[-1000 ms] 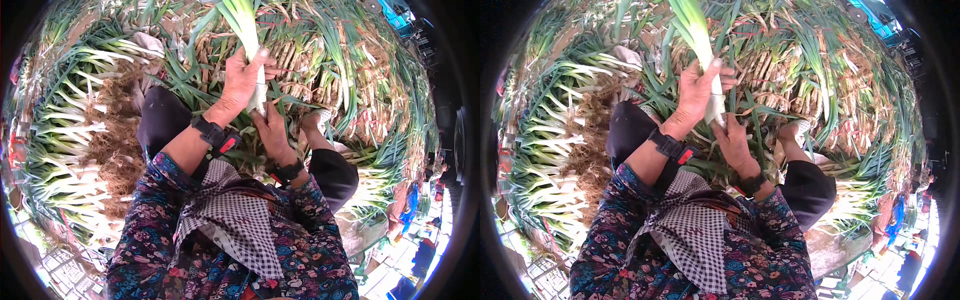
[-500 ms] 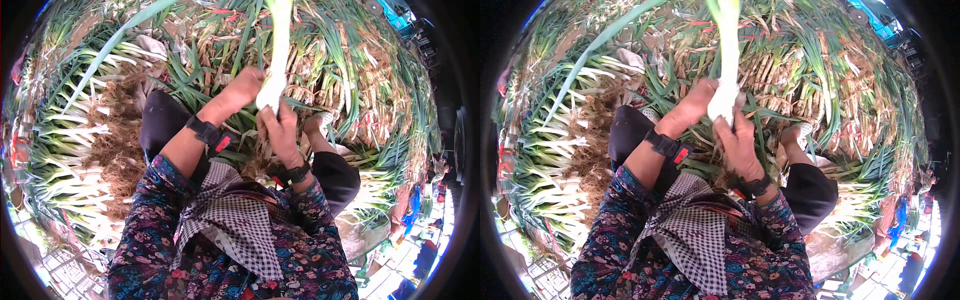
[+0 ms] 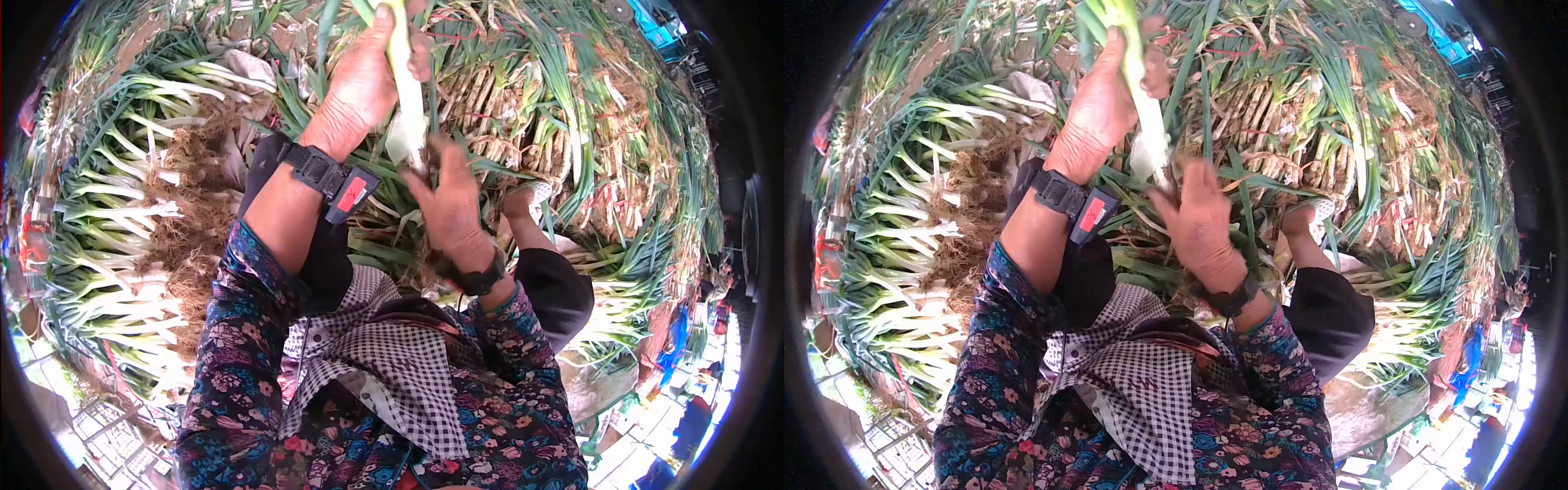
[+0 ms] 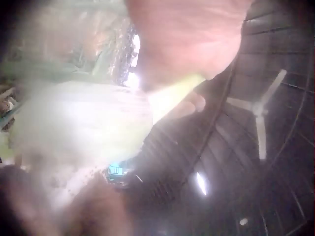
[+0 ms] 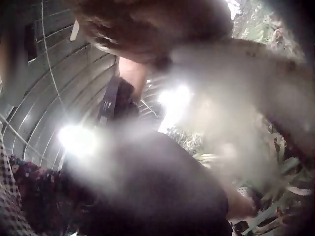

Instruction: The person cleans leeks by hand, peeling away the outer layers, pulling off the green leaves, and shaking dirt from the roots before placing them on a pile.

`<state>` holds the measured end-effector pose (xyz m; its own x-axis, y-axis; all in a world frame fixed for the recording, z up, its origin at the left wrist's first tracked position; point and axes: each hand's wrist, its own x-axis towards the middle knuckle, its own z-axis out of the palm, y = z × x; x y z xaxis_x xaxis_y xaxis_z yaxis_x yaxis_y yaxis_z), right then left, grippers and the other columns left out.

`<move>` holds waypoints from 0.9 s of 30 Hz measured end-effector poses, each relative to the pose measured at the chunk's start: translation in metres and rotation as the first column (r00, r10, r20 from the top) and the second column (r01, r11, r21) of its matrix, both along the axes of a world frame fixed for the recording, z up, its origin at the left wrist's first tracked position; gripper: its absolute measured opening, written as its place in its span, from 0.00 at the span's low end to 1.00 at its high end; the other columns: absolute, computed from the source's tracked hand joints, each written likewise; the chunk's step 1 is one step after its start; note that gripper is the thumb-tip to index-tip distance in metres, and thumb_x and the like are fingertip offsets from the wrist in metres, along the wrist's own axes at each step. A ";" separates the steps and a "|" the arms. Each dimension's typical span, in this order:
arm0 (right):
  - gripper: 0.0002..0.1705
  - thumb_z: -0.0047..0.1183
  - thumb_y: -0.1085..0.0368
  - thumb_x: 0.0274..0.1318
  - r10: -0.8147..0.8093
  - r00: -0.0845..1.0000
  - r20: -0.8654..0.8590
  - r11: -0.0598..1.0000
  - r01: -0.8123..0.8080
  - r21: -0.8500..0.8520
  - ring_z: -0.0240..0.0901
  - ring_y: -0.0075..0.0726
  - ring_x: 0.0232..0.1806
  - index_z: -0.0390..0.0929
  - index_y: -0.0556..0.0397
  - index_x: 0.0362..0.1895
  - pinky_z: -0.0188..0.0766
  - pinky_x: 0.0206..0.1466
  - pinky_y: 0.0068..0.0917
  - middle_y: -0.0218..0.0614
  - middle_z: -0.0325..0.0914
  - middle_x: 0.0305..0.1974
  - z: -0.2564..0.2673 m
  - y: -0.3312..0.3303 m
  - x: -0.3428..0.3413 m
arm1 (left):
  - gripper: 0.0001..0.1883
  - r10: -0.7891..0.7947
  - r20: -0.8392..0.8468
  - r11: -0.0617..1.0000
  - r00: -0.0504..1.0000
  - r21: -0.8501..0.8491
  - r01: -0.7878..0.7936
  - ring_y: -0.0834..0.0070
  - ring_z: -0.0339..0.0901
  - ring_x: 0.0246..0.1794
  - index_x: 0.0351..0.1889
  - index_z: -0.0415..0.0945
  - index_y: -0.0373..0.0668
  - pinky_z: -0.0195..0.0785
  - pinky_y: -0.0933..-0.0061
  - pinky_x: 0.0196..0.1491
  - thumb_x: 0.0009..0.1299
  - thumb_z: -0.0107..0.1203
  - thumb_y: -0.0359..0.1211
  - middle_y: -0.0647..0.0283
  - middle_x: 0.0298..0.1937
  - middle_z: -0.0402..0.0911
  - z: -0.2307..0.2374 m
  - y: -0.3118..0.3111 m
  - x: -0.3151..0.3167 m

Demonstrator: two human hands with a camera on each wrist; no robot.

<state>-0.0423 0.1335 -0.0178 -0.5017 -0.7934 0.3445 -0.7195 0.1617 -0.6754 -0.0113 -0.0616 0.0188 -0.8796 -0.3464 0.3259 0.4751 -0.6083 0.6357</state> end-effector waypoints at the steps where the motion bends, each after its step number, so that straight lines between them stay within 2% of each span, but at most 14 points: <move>1: 0.32 0.65 0.68 0.42 -0.078 0.949 -0.305 0.996 0.060 -0.069 0.71 0.52 0.46 0.67 0.56 0.54 0.68 0.47 0.42 0.47 0.71 0.49 0.009 -0.005 -0.004 | 0.33 0.088 0.023 0.993 0.996 0.070 -0.090 0.73 0.66 0.31 0.64 0.61 0.42 0.65 0.69 0.38 0.72 0.42 0.58 0.64 0.32 0.69 -0.003 -0.002 -0.001; 3: 0.35 0.62 0.68 0.41 -0.012 0.920 -0.392 0.993 -0.034 -0.112 0.65 0.55 0.52 0.66 0.55 0.58 0.63 0.53 0.44 0.49 0.65 0.55 0.015 -0.022 -0.014 | 0.31 0.178 0.054 0.974 0.983 0.133 -0.184 0.75 0.62 0.29 0.62 0.63 0.44 0.62 0.71 0.35 0.72 0.43 0.57 0.66 0.30 0.66 -0.006 -0.005 -0.004; 6: 0.24 0.50 0.71 0.45 0.074 0.786 -0.614 0.991 -0.129 -0.046 0.66 0.49 0.45 0.70 0.55 0.52 0.64 0.49 0.41 0.45 0.67 0.49 0.018 -0.049 -0.026 | 0.25 0.238 0.153 0.941 0.959 0.207 -0.266 0.75 0.64 0.31 0.58 0.66 0.48 0.64 0.70 0.37 0.74 0.43 0.54 0.66 0.31 0.68 -0.011 -0.007 -0.009; 7: 0.24 0.50 0.71 0.45 0.078 0.787 -0.612 0.990 -0.132 -0.044 0.66 0.49 0.45 0.70 0.55 0.52 0.64 0.49 0.41 0.45 0.67 0.49 0.021 -0.053 -0.029 | 0.25 0.241 0.156 0.940 0.958 0.209 -0.270 0.75 0.64 0.31 0.58 0.66 0.48 0.64 0.70 0.37 0.74 0.43 0.54 0.66 0.31 0.68 -0.014 -0.009 -0.010; 10: 0.10 0.51 0.70 0.42 0.232 0.752 -0.617 0.973 -0.185 0.141 0.67 0.44 0.43 0.72 0.55 0.34 0.66 0.43 0.36 0.40 0.70 0.42 0.029 -0.054 -0.025 | 0.26 0.300 0.215 0.910 0.929 0.226 -0.346 0.76 0.63 0.29 0.59 0.65 0.46 0.64 0.71 0.37 0.73 0.45 0.54 0.66 0.31 0.68 -0.007 -0.004 -0.004; 13: 0.11 0.50 0.74 0.43 0.210 0.733 -0.647 0.972 -0.227 0.059 0.68 0.44 0.37 0.75 0.54 0.36 0.67 0.38 0.37 0.39 0.70 0.37 -0.031 -0.018 -0.010 | 0.27 0.362 0.119 0.926 0.925 0.070 -0.371 0.77 0.63 0.29 0.60 0.65 0.45 0.64 0.71 0.37 0.73 0.45 0.54 0.66 0.31 0.69 -0.014 -0.018 0.003; 15: 0.12 0.51 0.72 0.42 0.403 0.823 -0.400 0.901 -0.279 0.333 0.70 0.46 0.42 0.77 0.54 0.35 0.69 0.39 0.37 0.41 0.71 0.39 -0.108 0.026 -0.016 | 0.24 0.396 0.143 0.907 0.907 0.093 -0.411 0.77 0.62 0.28 0.55 0.67 0.44 0.63 0.72 0.37 0.73 0.46 0.52 0.66 0.31 0.68 -0.007 -0.015 0.007; 17: 0.11 0.51 0.71 0.43 0.465 0.807 -0.364 0.813 -0.227 0.537 0.72 0.49 0.44 0.77 0.53 0.36 0.71 0.42 0.40 0.44 0.72 0.41 -0.157 0.090 -0.015 | 0.25 0.484 0.206 0.866 0.850 0.026 -0.499 0.76 0.61 0.28 0.48 0.67 0.45 0.62 0.72 0.37 0.72 0.44 0.57 0.67 0.30 0.67 0.002 -0.015 0.009; 18: 0.10 0.50 0.70 0.46 0.530 0.824 -0.201 0.636 -0.229 0.737 0.73 0.50 0.42 0.78 0.53 0.36 0.71 0.43 0.42 0.44 0.73 0.39 -0.174 0.123 -0.021 | 0.17 0.536 0.234 0.827 0.811 0.052 -0.561 0.79 0.64 0.22 0.39 0.69 0.47 0.60 0.77 0.25 0.75 0.43 0.51 0.70 0.26 0.68 0.006 -0.010 0.011; 19: 0.09 0.50 0.69 0.49 0.545 0.838 -0.022 0.408 -0.242 0.881 0.74 0.51 0.41 0.78 0.52 0.37 0.71 0.44 0.44 0.44 0.75 0.38 -0.181 0.148 -0.024 | 0.17 0.533 0.233 0.829 0.814 0.049 -0.557 0.79 0.64 0.22 0.39 0.69 0.47 0.60 0.77 0.25 0.75 0.43 0.51 0.70 0.26 0.68 0.009 -0.009 0.014; 20: 0.09 0.50 0.69 0.49 0.539 0.842 -0.025 0.413 -0.238 0.879 0.74 0.51 0.41 0.78 0.52 0.37 0.71 0.44 0.44 0.44 0.75 0.38 -0.178 0.156 -0.025 | 0.18 0.548 0.184 0.822 0.816 0.062 -0.566 0.78 0.66 0.24 0.43 0.70 0.47 0.61 0.77 0.27 0.74 0.44 0.52 0.70 0.26 0.68 0.014 -0.010 0.017; 22: 0.13 0.50 0.65 0.51 0.331 0.869 0.367 0.235 -0.453 0.860 0.76 0.55 0.37 0.77 0.52 0.42 0.70 0.43 0.50 0.48 0.77 0.34 -0.160 0.163 -0.028 | 0.27 0.596 0.172 0.779 0.785 0.115 -0.616 0.78 0.65 0.21 0.53 0.70 0.45 0.61 0.77 0.24 0.72 0.43 0.57 0.69 0.25 0.68 0.021 -0.009 0.017; 24: 0.12 0.49 0.65 0.55 0.460 0.766 0.449 0.449 -0.637 0.627 0.76 0.55 0.35 0.76 0.53 0.43 0.71 0.38 0.47 0.48 0.77 0.33 -0.104 0.121 -0.022 | 0.28 0.565 0.152 0.806 0.811 0.106 -0.582 0.77 0.62 0.24 0.47 0.68 0.46 0.60 0.75 0.30 0.71 0.42 0.61 0.68 0.27 0.67 0.017 -0.007 0.019; 27: 0.12 0.48 0.71 0.59 0.417 0.901 0.120 0.885 -0.432 0.174 0.75 0.47 0.32 0.76 0.56 0.47 0.71 0.36 0.35 0.46 0.77 0.37 -0.027 0.058 -0.016 | 0.33 0.422 0.069 0.900 0.904 0.088 -0.427 0.75 0.59 0.27 0.40 0.67 0.47 0.59 0.73 0.34 0.66 0.38 0.69 0.68 0.28 0.65 -0.019 -0.039 0.019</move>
